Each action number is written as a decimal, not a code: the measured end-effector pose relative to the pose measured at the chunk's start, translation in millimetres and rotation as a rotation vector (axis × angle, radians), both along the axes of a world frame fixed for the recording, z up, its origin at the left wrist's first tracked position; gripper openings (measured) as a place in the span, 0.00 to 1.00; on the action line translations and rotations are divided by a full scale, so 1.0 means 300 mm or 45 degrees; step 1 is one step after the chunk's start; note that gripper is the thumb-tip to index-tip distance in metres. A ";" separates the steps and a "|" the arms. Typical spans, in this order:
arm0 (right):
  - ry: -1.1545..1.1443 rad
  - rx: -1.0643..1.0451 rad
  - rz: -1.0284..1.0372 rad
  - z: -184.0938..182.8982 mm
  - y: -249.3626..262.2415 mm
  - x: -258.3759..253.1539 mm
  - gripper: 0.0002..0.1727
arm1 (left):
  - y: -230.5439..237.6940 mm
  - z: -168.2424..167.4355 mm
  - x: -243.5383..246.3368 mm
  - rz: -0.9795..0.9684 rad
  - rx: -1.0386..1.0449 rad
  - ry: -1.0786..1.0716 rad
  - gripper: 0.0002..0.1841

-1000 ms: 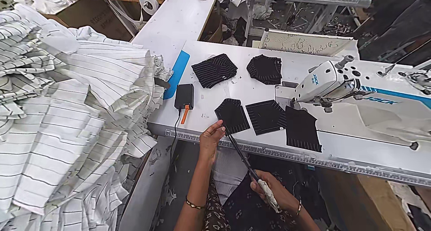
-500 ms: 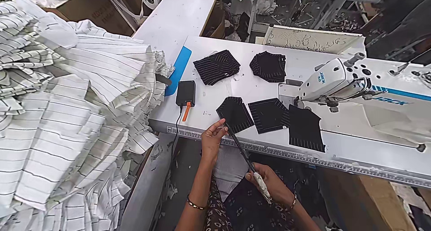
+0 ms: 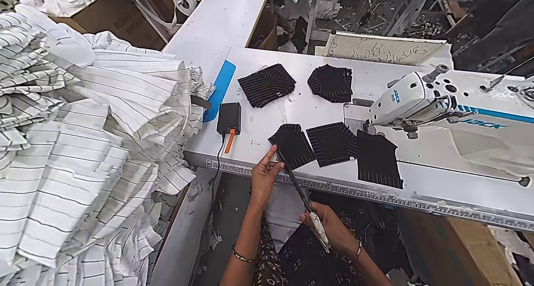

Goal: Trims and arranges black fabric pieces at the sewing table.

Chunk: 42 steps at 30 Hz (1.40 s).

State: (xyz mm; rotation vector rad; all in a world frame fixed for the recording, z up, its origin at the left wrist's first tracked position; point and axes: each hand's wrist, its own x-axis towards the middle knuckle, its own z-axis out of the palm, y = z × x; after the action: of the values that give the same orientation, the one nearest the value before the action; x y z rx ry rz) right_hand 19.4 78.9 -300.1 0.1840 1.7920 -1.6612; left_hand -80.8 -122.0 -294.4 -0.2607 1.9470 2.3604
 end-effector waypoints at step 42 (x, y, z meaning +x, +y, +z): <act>0.388 0.135 -0.588 0.025 0.019 -0.082 0.12 | 0.046 0.232 -0.248 -0.373 -0.700 0.722 0.17</act>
State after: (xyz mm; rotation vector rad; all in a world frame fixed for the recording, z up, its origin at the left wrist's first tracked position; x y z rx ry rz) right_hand -5.3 84.7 -292.6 0.4398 2.1904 -1.9963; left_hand -155.3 -108.2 -224.9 0.6998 2.6223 1.7927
